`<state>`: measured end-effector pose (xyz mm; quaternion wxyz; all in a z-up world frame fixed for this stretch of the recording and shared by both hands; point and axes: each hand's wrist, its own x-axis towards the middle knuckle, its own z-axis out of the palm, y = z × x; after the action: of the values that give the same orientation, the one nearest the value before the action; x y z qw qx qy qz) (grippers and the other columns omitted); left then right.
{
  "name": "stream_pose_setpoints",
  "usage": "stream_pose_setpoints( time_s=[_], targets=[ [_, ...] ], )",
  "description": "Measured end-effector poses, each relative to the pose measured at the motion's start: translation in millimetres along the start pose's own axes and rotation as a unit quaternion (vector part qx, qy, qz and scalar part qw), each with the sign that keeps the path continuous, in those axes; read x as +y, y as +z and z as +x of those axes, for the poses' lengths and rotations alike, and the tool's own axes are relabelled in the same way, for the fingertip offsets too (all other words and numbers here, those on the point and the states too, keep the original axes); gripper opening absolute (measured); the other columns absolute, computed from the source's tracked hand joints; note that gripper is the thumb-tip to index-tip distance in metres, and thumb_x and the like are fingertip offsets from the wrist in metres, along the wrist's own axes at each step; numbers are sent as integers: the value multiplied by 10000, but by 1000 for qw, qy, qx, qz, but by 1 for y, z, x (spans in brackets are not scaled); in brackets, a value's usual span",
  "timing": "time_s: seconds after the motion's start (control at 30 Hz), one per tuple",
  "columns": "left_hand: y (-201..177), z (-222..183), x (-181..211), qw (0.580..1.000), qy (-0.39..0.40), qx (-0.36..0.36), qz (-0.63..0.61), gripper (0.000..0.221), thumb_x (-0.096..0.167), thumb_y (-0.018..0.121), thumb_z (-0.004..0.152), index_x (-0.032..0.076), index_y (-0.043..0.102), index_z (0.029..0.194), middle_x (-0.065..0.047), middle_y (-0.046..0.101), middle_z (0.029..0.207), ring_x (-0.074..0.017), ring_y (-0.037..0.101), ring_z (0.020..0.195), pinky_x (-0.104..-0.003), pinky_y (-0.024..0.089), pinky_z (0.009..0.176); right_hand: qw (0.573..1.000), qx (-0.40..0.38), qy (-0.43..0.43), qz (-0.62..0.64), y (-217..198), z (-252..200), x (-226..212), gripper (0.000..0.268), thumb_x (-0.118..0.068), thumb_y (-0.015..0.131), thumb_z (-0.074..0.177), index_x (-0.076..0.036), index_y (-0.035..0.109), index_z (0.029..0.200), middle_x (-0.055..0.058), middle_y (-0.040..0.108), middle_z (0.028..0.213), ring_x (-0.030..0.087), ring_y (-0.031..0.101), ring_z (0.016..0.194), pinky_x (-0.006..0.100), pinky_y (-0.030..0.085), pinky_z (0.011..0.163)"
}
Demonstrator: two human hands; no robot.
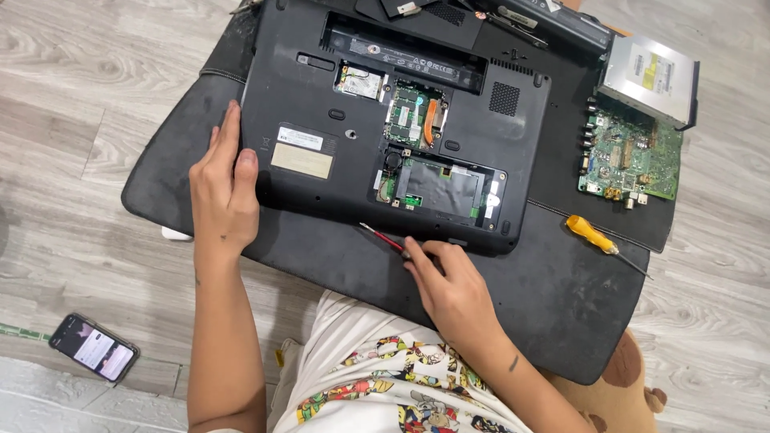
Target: Disassembling a laptop to access internal components using a screwdriver and prying tools.
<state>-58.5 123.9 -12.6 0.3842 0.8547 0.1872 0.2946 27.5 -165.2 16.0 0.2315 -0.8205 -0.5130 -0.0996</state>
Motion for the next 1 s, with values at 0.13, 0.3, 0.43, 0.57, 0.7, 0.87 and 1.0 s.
stream_pose_setpoints(
  time_s=[0.13,0.3,0.43,0.57,0.7,0.87,1.0],
  targets=[
    [0,0,0,1000,4,2,3,611,340,362,1075,-115,431,1477,-331,471,1459,-471,450,1336,-510,269,1173,1000,17,17,1,8,-4,6,284,-69,699,916,-67,719,1199,93,627,922,248,662,768,316,557,687],
    [0,1,2,1000,4,-6,11,636,359,368,1069,-125,421,1479,-339,460,1465,-476,440,1343,-504,257,1178,999,45,-24,5,14,-3,13,262,-35,693,905,-52,738,1163,106,596,870,246,651,703,307,549,643],
    [-1,1,4,1000,9,-11,11,625,336,373,1074,-142,411,1475,-365,451,1456,-501,436,1333,-520,248,1179,998,47,-32,18,24,-2,7,250,-75,591,958,-66,739,1159,79,618,897,239,654,714,323,547,647],
    [-5,1,8,1000,5,-22,-7,606,305,358,1061,-140,401,1471,-383,456,1436,-525,437,1310,-538,256,1174,996,34,-76,44,31,9,-7,245,-76,565,974,-69,713,1168,95,600,883,257,637,686,328,533,615],
    [-3,1,-3,1000,-2,-5,-18,583,308,337,1065,-103,447,1464,-319,500,1435,-481,473,1306,-500,291,1174,999,17,-29,34,18,1,-3,240,-79,650,909,-86,737,1133,77,647,887,264,692,715,333,549,603],
    [-2,0,1,1000,2,-1,-13,570,302,355,1074,-102,446,1466,-320,498,1436,-471,479,1309,-499,302,1170,999,36,25,4,16,-24,8,283,-71,706,887,-80,742,1167,60,639,905,230,701,728,277,563,630],
    [-2,1,2,1000,5,8,-6,564,297,364,1082,-114,457,1457,-331,505,1423,-468,494,1298,-498,311,1162,999,47,23,6,16,-23,7,311,-47,721,876,-64,738,1186,72,611,880,241,708,717,288,572,614]
  ],
)
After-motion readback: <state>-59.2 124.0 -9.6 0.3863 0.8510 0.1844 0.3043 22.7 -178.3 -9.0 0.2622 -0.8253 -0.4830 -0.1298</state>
